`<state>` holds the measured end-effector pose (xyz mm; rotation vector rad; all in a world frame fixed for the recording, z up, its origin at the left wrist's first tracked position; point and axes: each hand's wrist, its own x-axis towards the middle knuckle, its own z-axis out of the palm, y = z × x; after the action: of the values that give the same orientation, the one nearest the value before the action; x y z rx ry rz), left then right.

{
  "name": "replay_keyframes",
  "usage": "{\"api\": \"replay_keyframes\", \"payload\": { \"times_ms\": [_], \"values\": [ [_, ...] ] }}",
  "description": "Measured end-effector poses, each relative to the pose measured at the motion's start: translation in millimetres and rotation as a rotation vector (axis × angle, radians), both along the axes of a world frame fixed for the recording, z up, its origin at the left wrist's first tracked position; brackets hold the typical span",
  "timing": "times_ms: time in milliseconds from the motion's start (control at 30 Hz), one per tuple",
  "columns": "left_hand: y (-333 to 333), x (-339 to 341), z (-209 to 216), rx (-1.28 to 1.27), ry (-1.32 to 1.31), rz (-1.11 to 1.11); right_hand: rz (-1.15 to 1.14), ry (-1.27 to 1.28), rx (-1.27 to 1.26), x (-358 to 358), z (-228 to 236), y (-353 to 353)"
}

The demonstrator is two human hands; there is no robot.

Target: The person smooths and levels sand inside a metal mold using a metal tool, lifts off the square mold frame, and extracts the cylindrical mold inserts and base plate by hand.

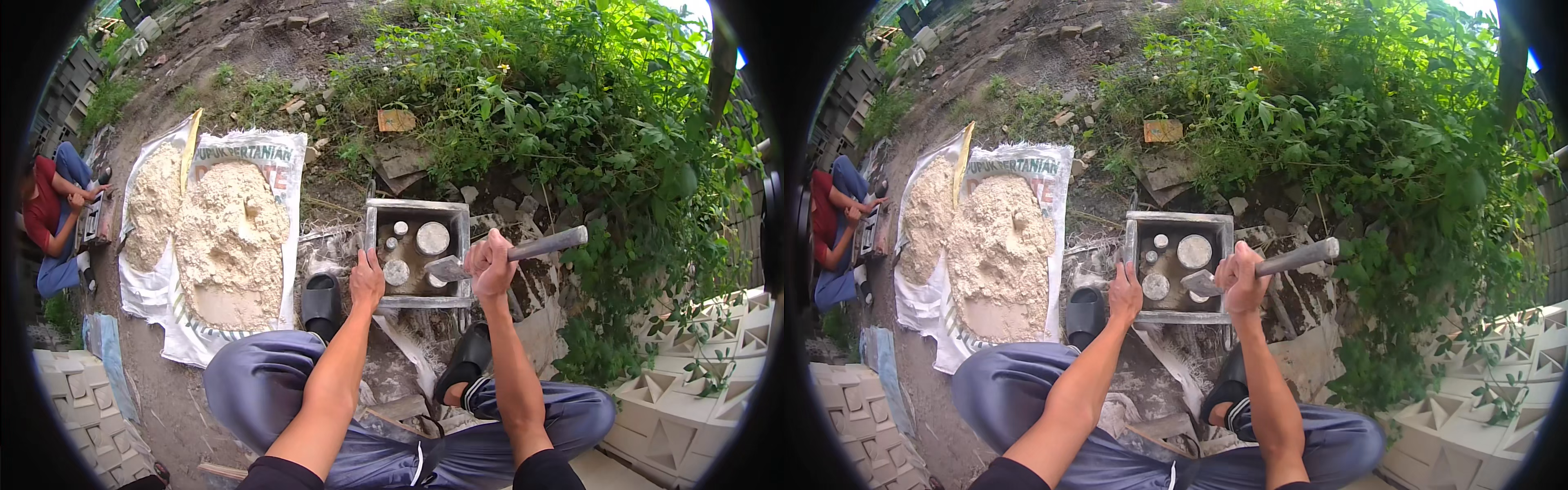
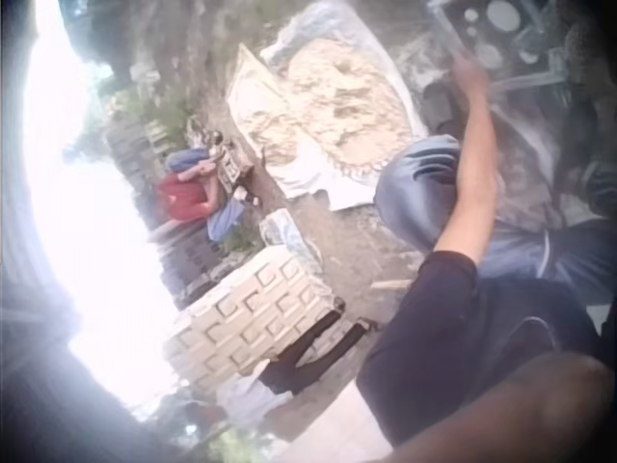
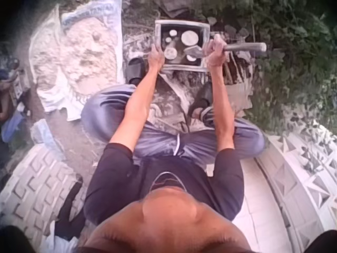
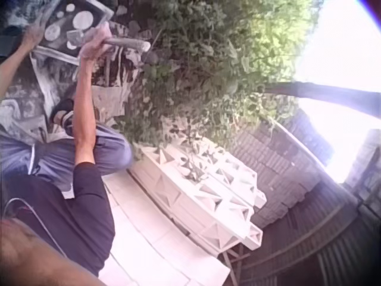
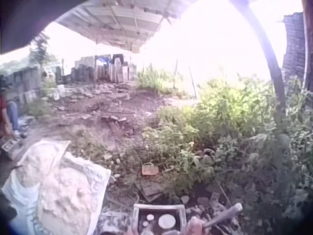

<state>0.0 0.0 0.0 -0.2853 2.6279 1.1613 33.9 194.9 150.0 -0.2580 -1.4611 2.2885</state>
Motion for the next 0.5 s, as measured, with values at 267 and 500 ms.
{"api": "replay_keyframes", "payload": {
  "times_ms": [267, 500],
  "values": [
    [4, 1, 23, -0.032, 0.001, 0.030, 0.034, -0.240, 0.213, 22, -58, -34],
    [-2, -1, 12, -0.015, 0.027, 0.012, -0.056, -0.202, 0.217, 8, -11, -42]
  ]
}}
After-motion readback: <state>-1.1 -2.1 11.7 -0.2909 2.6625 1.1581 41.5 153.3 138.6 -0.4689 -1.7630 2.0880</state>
